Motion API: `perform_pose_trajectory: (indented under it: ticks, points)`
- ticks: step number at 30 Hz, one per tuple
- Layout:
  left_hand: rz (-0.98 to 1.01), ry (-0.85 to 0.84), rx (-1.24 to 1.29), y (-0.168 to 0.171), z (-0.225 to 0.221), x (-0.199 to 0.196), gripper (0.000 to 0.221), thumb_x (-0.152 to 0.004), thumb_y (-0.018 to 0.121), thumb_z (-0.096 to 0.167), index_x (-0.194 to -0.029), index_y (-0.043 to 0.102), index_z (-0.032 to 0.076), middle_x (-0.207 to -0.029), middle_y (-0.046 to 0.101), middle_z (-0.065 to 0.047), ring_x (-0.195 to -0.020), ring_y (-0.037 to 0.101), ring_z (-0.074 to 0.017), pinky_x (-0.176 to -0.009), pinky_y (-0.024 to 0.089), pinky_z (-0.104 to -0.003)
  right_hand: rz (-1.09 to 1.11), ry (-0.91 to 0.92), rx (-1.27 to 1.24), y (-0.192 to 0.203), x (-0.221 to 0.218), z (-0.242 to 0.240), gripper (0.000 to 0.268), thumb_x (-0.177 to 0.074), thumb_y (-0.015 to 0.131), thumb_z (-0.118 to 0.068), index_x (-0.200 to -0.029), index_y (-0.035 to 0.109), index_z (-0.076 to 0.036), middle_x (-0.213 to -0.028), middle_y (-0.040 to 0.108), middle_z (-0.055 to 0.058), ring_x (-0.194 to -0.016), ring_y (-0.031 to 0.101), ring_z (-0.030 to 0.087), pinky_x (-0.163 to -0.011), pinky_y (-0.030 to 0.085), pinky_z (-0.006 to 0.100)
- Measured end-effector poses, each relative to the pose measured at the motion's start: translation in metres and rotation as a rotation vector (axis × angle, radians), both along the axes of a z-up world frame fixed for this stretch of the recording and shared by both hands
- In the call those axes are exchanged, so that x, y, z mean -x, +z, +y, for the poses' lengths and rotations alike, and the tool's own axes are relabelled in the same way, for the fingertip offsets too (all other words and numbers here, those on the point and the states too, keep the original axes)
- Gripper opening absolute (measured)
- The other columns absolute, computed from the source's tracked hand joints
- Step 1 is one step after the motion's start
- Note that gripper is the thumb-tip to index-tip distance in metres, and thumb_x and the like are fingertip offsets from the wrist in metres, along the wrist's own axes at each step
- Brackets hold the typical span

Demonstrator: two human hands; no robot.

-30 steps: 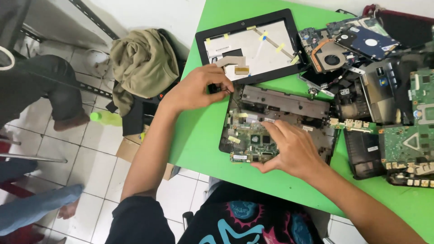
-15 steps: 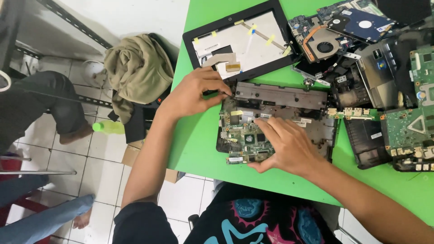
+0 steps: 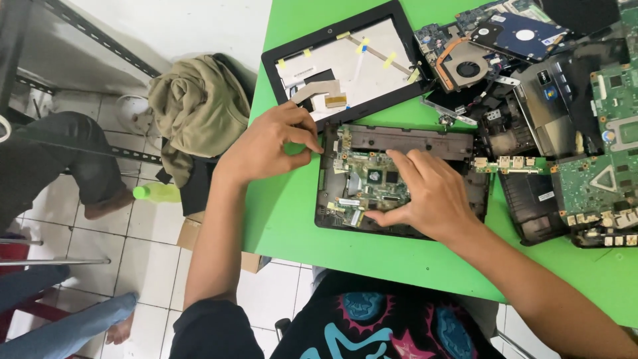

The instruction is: Assembling a laptop by installing the motherboard, connecting internal cables, and securing components with screws.

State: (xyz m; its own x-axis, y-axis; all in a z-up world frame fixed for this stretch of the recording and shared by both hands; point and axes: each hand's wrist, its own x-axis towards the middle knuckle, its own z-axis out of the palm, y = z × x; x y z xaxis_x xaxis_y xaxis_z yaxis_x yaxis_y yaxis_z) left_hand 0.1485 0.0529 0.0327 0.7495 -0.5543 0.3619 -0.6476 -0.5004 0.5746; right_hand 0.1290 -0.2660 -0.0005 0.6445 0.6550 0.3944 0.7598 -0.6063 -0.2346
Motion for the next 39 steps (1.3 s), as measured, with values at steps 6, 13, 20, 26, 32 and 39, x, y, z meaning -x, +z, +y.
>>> perform_pose_trajectory:
  ticks: [6,13,20,26,32,39]
  points:
    - [0.137,-0.004,0.105,0.005,-0.001,-0.002,0.018,-0.078,0.072,-0.002,-0.084,0.078,0.013,-0.095,0.071,-0.005,-0.088,0.064,-0.0295,-0.085,0.052,-0.043,-0.012,-0.021,-0.019,-0.005,-0.001,0.007,0.091,-0.065,0.085,-0.066,-0.123,0.069,0.002,-0.084,0.056,0.009,-0.067,0.059,0.023,-0.058,0.048,0.033]
    - [0.128,0.062,0.073,0.006,-0.002,-0.002,0.014,-0.082,0.078,0.000,-0.093,0.075,0.008,-0.090,0.071,-0.009,-0.085,0.066,-0.0325,-0.082,0.053,-0.044,0.024,0.023,0.025,-0.010,0.002,0.003,0.089,-0.065,0.086,-0.065,-0.124,0.067,-0.001,-0.083,0.052,0.005,-0.068,0.055,0.021,-0.060,0.044,0.034]
    - [0.293,0.000,0.146,0.009,-0.001,0.000,0.022,-0.078,0.073,0.000,-0.099,0.074,0.008,-0.093,0.072,-0.010,-0.087,0.063,-0.0299,-0.085,0.052,-0.043,0.091,0.026,0.155,-0.014,0.000,-0.002,0.107,-0.056,0.087,-0.070,-0.134,0.058,-0.003,-0.093,0.052,0.008,-0.078,0.057,0.026,-0.068,0.044,0.039]
    - [0.212,0.076,0.138,0.006,0.015,-0.007,0.042,-0.076,0.062,-0.007,-0.116,0.070,0.005,-0.110,0.068,-0.018,-0.097,0.061,-0.0351,-0.088,0.052,-0.044,0.137,0.010,0.162,-0.015,0.000,-0.003,0.101,-0.061,0.085,-0.065,-0.136,0.056,-0.004,-0.095,0.051,0.008,-0.080,0.057,0.026,-0.070,0.043,0.038]
    - [0.049,0.257,-0.114,-0.026,0.023,-0.012,0.055,-0.075,0.063,0.000,-0.129,0.064,0.011,-0.128,0.058,-0.010,-0.117,0.049,-0.0329,-0.104,0.041,-0.045,0.098,-0.010,0.115,-0.019,0.001,-0.004,0.101,-0.058,0.086,-0.064,-0.134,0.058,-0.004,-0.094,0.052,0.008,-0.080,0.058,0.026,-0.071,0.045,0.038]
    - [-0.007,0.640,-0.124,-0.049,0.016,-0.027,0.054,-0.101,0.065,0.019,-0.143,0.043,-0.006,-0.143,0.045,-0.027,-0.132,0.043,-0.0436,-0.113,0.037,-0.052,0.054,-0.062,0.084,-0.021,0.001,-0.005,0.111,-0.056,0.087,-0.078,-0.132,0.060,-0.002,-0.106,0.060,0.009,-0.089,0.061,0.025,-0.081,0.057,0.040]
